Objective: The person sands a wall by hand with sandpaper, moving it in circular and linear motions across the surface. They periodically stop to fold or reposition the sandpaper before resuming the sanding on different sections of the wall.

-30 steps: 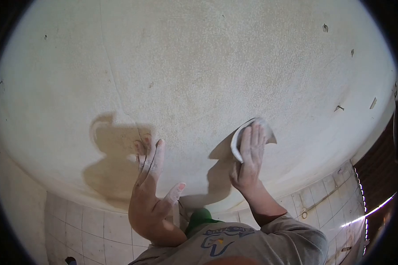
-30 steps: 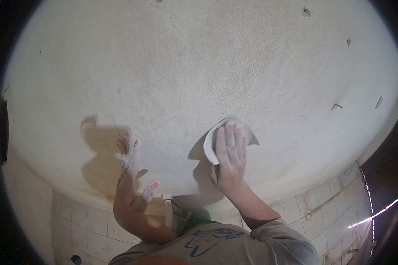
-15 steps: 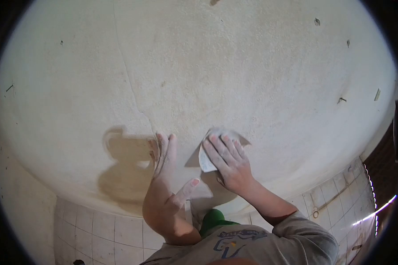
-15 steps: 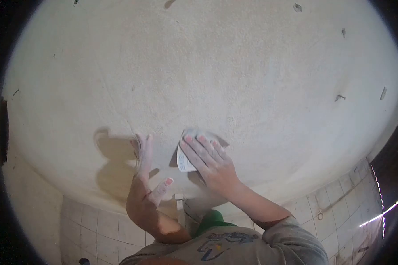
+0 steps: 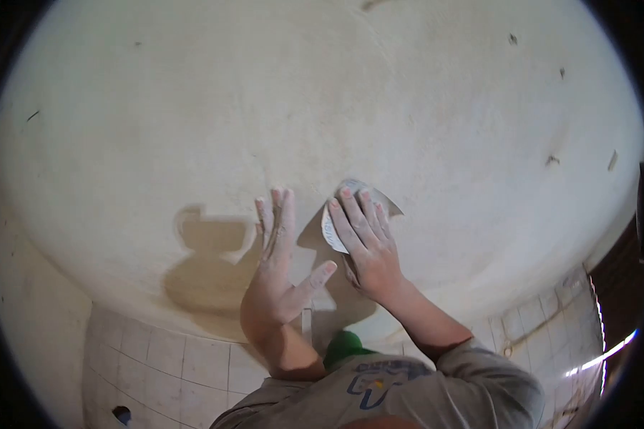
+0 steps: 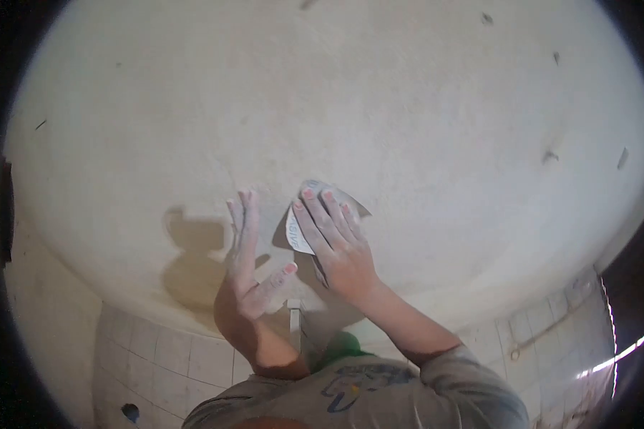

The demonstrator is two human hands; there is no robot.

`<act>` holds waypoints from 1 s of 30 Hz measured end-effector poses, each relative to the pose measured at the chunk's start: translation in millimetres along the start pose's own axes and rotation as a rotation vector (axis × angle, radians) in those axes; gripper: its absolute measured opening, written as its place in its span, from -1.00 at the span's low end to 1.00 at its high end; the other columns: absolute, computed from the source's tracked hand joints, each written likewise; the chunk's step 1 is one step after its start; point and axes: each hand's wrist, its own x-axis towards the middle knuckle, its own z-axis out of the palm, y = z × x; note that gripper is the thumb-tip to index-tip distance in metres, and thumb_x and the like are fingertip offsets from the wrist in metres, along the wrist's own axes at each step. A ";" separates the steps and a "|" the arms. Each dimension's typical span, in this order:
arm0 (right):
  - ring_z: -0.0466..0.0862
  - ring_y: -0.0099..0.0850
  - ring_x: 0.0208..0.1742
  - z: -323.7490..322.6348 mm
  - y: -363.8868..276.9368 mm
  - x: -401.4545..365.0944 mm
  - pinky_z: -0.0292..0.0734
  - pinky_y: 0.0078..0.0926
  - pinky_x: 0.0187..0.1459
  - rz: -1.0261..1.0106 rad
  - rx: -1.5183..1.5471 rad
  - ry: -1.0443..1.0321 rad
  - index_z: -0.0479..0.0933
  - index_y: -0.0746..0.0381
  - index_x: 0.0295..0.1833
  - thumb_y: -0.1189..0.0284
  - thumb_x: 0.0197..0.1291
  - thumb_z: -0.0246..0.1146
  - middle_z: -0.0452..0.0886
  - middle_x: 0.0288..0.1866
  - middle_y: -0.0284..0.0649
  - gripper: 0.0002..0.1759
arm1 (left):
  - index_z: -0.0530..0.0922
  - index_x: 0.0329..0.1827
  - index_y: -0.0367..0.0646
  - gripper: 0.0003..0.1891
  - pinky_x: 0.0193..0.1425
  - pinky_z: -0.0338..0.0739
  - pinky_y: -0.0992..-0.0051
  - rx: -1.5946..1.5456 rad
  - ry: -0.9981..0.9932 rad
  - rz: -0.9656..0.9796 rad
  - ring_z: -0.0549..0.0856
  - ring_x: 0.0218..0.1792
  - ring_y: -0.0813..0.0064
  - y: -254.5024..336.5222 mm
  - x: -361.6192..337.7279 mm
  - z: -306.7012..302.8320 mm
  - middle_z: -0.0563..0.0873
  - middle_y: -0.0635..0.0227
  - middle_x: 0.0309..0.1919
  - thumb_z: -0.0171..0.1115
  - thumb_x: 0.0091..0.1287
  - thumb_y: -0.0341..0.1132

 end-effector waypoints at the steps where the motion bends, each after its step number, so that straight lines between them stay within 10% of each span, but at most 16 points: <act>1: 0.17 0.21 0.72 -4.5 -0.9 9.8 0.07 0.29 0.62 -0.039 0.009 0.017 0.34 0.23 0.64 0.62 0.13 0.19 0.26 0.70 0.11 -0.14 | -0.02 0.72 -0.43 0.04 0.72 -0.29 -0.13 -0.017 0.007 -0.013 -0.22 0.71 -0.39 0.4 0.3 -3.2 0.02 -0.33 0.70 0.40 0.38 -0.08; 18: 0.19 -0.03 0.74 -12.6 -13.6 51.9 0.14 0.14 0.64 -0.151 -0.111 -0.008 0.33 0.16 0.65 0.52 0.27 0.15 0.24 0.75 -0.16 -0.23 | -0.58 0.67 -0.42 0.32 0.76 -0.16 0.10 -0.315 0.124 0.014 -0.09 0.75 -0.12 -23.8 1.2 7.0 -0.02 -0.34 0.70 0.47 0.28 -0.36; 30: 0.15 0.06 0.75 -29.9 -9.6 46.3 0.09 0.23 0.64 -0.066 -0.183 0.014 0.34 0.06 0.66 0.47 0.30 0.21 0.24 0.75 -0.19 -0.23 | 0.68 0.30 -0.15 -0.43 0.59 0.17 0.00 0.249 0.342 0.143 0.36 0.50 -0.09 53.0 -5.7 11.7 0.45 -0.07 0.44 0.49 0.21 -0.16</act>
